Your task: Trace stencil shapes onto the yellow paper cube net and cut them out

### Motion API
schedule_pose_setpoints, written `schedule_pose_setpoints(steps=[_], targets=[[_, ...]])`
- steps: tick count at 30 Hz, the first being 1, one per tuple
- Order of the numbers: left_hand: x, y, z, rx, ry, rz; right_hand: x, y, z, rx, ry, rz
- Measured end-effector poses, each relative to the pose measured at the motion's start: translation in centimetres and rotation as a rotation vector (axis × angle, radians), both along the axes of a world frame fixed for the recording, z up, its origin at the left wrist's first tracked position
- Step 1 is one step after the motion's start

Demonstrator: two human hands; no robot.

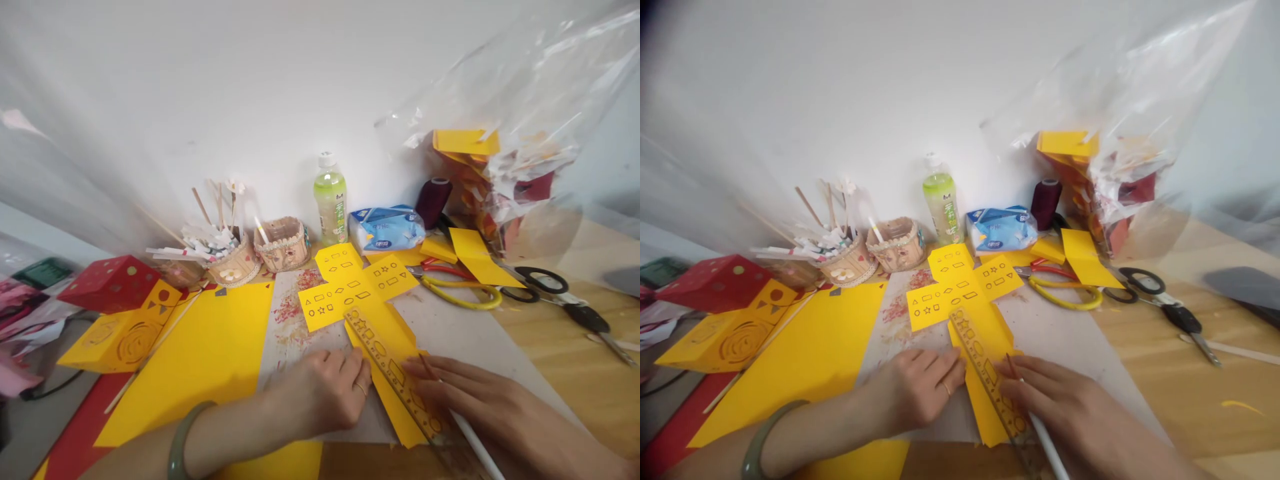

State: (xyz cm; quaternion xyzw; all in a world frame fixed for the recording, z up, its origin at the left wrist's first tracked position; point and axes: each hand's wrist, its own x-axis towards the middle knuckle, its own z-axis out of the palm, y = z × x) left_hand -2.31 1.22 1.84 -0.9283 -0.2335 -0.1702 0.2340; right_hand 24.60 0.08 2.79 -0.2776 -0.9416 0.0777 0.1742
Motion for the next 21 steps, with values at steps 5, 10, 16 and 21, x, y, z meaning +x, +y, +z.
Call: schedule_pose_setpoints(steps=[5,10,16,21], targets=[[0.1,0.7,-0.5,0.004,0.033,0.071,-1.2,2.2,0.3,-0.002,-0.075,0.039],[0.1,1.5,-1.0,0.010,0.001,0.098,-1.6,2.6,0.2,0.021,-0.108,0.109],[-0.4,1.8,-1.3,-0.034,-0.056,0.122,-1.9,2.4,0.8,-0.016,-0.115,0.133],[-0.6,2.3,-0.9,-0.077,-0.037,0.107,-2.3,2.8,1.5,0.031,-0.070,0.150]])
